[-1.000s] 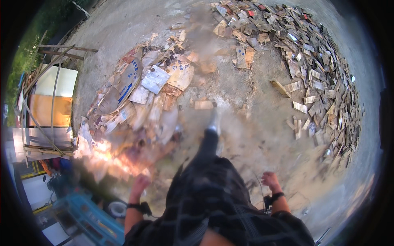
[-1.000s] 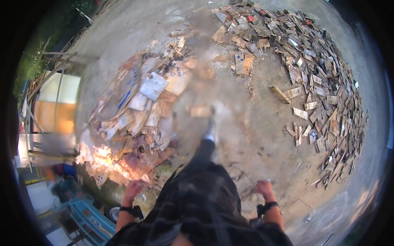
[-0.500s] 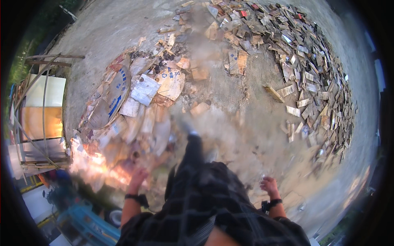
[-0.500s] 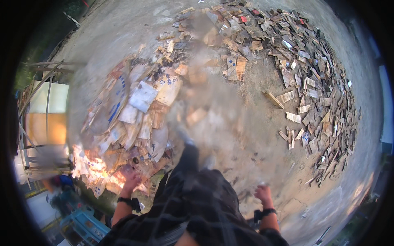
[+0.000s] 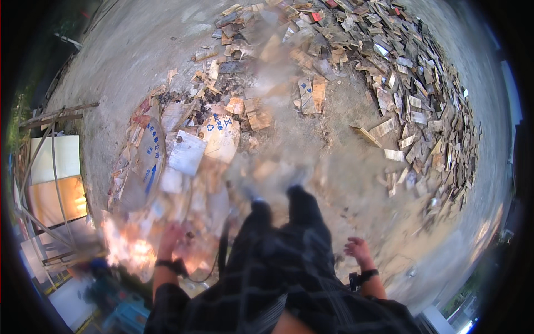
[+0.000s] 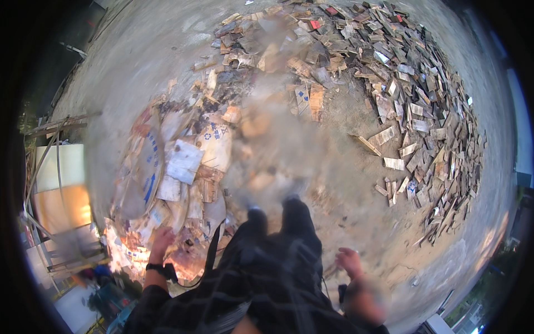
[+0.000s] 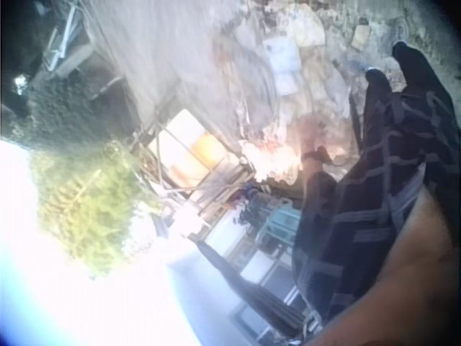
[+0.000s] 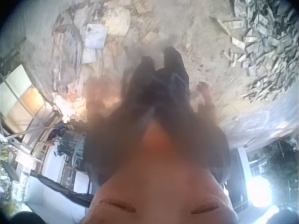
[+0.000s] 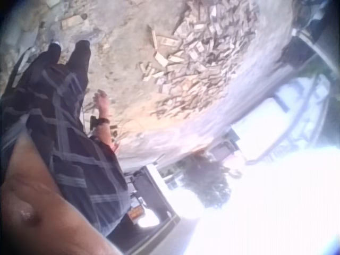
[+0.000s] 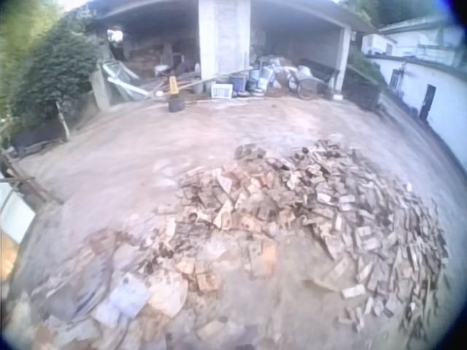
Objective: The person uses a circular saw to cut several pieces of scrap wood and a large round piece of plywood into smaller sections.
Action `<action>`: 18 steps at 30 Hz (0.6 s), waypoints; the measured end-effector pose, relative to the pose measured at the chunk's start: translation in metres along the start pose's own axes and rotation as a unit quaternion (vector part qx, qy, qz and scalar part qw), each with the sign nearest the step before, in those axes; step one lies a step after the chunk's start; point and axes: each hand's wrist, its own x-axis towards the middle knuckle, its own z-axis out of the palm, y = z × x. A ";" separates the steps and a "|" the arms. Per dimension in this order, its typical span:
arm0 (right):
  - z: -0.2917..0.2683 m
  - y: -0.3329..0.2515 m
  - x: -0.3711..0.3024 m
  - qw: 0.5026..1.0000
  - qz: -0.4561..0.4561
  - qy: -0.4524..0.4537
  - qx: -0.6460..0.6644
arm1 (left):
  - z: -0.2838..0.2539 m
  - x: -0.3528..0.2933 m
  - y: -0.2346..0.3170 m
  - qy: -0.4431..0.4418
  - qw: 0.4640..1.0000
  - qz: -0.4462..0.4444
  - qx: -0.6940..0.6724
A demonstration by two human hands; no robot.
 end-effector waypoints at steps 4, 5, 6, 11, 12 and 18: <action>-0.048 -0.017 0.039 1.000 0.018 -0.017 -0.017 | 0.029 0.017 0.057 -0.007 0.997 -0.004 0.080; -0.064 -0.024 0.049 0.999 0.034 -0.014 -0.036 | 0.043 0.021 0.059 -0.004 0.997 -0.002 0.081; -0.067 -0.045 0.057 0.998 0.024 -0.004 -0.050 | 0.047 0.020 0.056 0.002 0.992 0.021 0.124; -0.113 -0.134 0.085 0.997 -0.078 0.018 -0.014 | 0.085 0.018 0.049 -0.063 0.995 0.024 0.078; -0.120 -0.144 0.096 0.993 -0.117 0.002 0.006 | 0.086 0.020 0.035 -0.058 0.995 0.019 0.074; -0.133 -0.214 0.148 0.974 -0.168 0.003 -0.154 | 0.083 0.007 -0.037 -0.031 0.998 0.051 -0.004</action>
